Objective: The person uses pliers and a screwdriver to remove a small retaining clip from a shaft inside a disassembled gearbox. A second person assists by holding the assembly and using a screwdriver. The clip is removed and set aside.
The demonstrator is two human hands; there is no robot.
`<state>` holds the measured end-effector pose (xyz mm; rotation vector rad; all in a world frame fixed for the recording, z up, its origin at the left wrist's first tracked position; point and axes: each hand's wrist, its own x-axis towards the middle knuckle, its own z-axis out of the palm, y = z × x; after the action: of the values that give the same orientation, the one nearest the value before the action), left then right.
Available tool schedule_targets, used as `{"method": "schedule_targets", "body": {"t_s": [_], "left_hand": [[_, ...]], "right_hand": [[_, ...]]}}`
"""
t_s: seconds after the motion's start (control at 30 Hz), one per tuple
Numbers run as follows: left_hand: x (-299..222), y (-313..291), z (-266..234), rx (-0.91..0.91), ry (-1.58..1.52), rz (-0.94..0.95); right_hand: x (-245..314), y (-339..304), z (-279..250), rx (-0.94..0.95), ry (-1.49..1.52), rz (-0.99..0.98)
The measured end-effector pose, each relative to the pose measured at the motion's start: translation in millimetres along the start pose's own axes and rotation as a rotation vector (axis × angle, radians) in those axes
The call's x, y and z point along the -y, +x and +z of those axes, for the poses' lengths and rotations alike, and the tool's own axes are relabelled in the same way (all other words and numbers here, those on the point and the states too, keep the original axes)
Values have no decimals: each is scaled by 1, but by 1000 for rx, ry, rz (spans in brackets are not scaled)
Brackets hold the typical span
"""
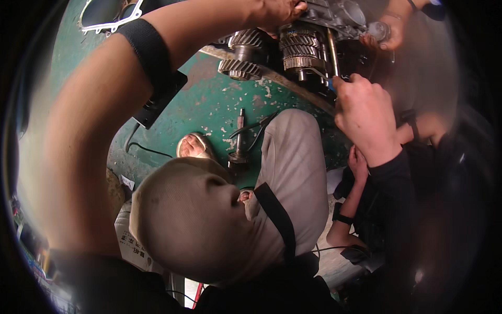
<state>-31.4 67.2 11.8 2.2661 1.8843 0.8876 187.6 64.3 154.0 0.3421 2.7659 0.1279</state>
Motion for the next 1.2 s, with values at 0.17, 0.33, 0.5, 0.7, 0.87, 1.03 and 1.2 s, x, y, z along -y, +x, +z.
{"method": "schedule_targets", "body": {"t_s": [0.17, 0.33, 0.5, 0.7, 0.87, 1.03, 1.2], "left_hand": [[3, 1, -15, 272, 149, -49], [9, 11, -14, 483, 303, -43], [14, 17, -1, 624, 441, -2], [21, 16, 17, 659, 450, 19], [30, 11, 24, 576, 275, -188], [24, 9, 23, 580, 208, -192], [15, 12, 11, 652, 236, -232]], "right_hand": [[-10, 6, -2, 97, -7, -85], [-19, 10, -12, 127, 85, -161], [-26, 15, -16, 222, 23, -171], [-37, 29, -24, 270, 61, -357], [-19, 96, -60, 330, -37, -421], [-36, 62, -45, 293, -103, -202], [-34, 2, -7, 122, 82, 87]]}}
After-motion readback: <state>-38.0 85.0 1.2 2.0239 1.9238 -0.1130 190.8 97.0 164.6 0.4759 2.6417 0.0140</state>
